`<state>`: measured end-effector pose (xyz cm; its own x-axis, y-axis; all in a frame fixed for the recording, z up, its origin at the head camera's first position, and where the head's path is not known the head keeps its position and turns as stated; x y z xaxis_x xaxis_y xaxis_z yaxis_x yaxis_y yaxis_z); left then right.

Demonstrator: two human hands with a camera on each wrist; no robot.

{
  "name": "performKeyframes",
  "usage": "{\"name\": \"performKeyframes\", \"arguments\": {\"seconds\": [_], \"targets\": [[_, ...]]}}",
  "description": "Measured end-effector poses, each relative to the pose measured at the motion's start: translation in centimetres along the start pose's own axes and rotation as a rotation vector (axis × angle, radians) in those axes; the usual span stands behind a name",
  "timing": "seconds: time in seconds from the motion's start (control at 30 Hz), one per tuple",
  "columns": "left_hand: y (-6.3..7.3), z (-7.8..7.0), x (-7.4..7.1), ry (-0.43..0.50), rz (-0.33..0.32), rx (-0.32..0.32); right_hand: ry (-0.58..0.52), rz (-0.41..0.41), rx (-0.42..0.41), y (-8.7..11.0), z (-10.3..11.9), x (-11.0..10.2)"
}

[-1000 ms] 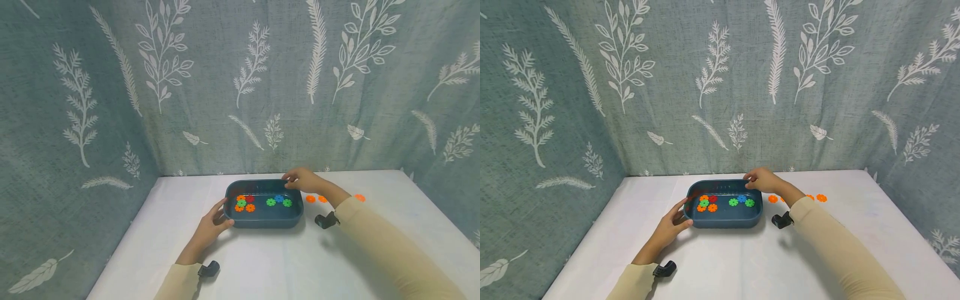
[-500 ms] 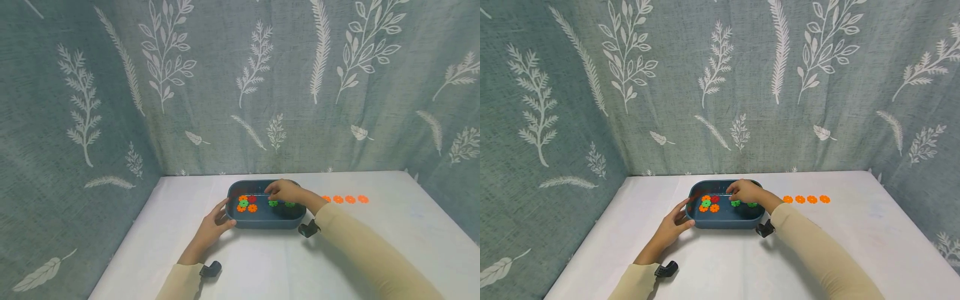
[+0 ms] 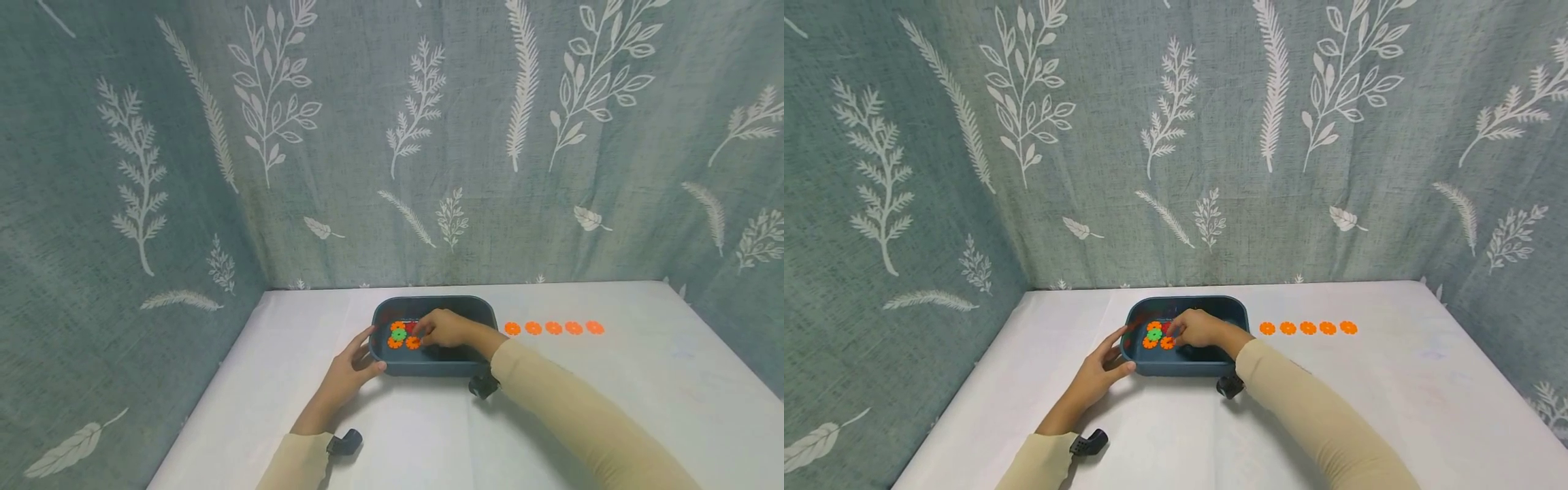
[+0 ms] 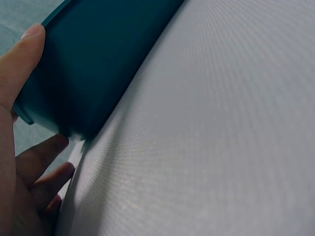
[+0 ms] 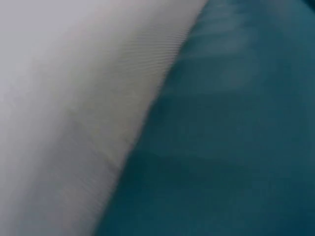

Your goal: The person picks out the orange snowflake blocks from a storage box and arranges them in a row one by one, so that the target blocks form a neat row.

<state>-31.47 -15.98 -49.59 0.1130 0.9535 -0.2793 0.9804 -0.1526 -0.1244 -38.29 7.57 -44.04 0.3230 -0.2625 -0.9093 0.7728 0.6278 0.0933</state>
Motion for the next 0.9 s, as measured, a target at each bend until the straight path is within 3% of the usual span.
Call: {"name": "performKeyframes", "arguments": {"seconds": [0.2,0.9], "targets": [[0.1,-0.1,0.1,0.011,0.016,0.012,0.042,0.002,0.0,-0.4,-0.3,1.1],[0.3,-0.7,0.0,0.014,0.028,0.001,0.069,0.001,0.076,-0.4,-0.9,1.1]]}}
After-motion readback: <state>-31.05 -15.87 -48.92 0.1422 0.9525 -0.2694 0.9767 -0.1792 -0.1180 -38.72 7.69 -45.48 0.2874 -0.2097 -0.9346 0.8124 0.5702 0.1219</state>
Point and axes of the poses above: each hand's wrist, its own y-axis away from the middle knuckle, its own x-axis out of the palm, z = x × y, the point moved 3 cm from there along -y, towards the middle knuckle, and after that the axes turned 15 degrees about y, right-handed, at the moved point
